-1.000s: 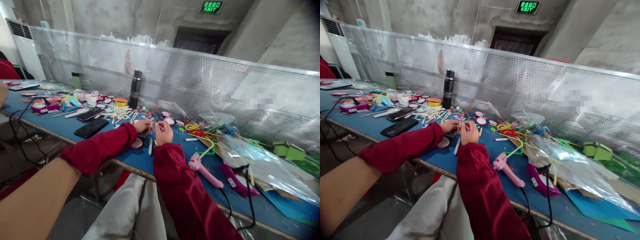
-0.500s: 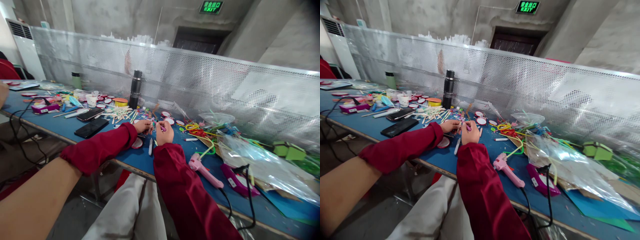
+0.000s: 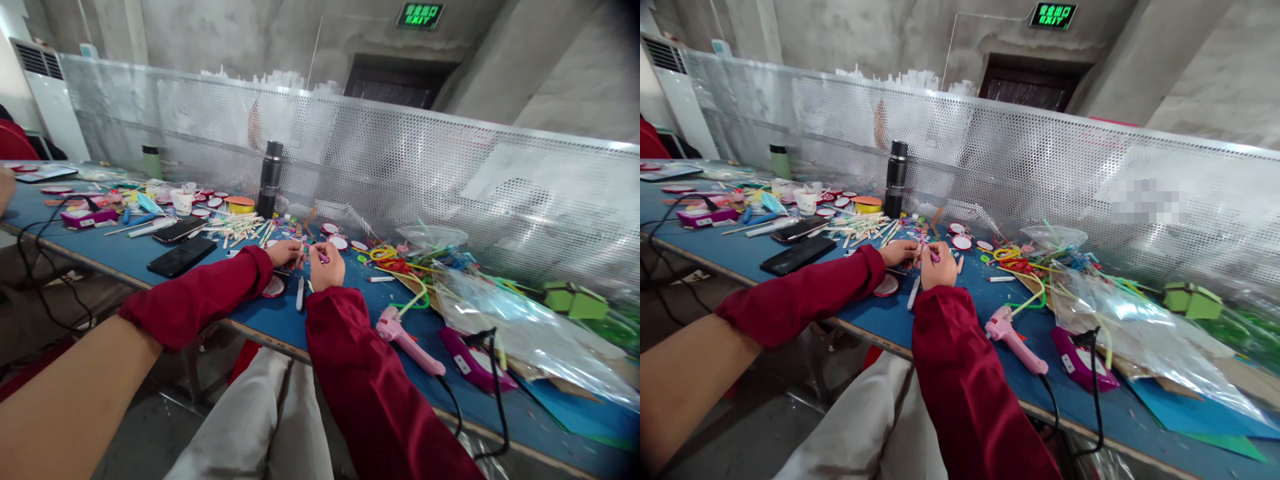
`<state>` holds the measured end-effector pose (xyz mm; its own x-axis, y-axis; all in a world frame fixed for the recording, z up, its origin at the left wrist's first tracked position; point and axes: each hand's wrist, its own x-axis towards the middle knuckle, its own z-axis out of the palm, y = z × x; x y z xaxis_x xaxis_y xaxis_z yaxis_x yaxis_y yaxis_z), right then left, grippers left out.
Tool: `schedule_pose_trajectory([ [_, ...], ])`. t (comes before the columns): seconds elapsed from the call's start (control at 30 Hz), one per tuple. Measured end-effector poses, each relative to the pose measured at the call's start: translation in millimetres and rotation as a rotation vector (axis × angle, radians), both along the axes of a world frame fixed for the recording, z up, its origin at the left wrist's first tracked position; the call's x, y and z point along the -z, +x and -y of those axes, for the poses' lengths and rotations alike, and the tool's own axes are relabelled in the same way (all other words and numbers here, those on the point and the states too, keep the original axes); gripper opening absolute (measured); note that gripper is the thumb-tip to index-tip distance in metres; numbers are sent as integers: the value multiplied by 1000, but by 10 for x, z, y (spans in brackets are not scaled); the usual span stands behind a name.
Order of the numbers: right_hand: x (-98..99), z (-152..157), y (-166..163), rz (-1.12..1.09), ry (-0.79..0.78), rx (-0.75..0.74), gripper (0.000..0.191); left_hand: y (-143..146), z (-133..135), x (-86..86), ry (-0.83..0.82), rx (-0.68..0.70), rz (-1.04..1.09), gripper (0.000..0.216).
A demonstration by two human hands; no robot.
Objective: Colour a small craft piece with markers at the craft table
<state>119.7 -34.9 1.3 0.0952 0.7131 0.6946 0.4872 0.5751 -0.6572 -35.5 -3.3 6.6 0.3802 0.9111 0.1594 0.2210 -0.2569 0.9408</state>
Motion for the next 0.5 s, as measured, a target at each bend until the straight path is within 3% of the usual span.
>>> schedule_pose_trajectory([
  [0.5, -5, 7, 2, -7, 3, -1, 23, -7, -31, 29, 4, 6, -16, 22],
])
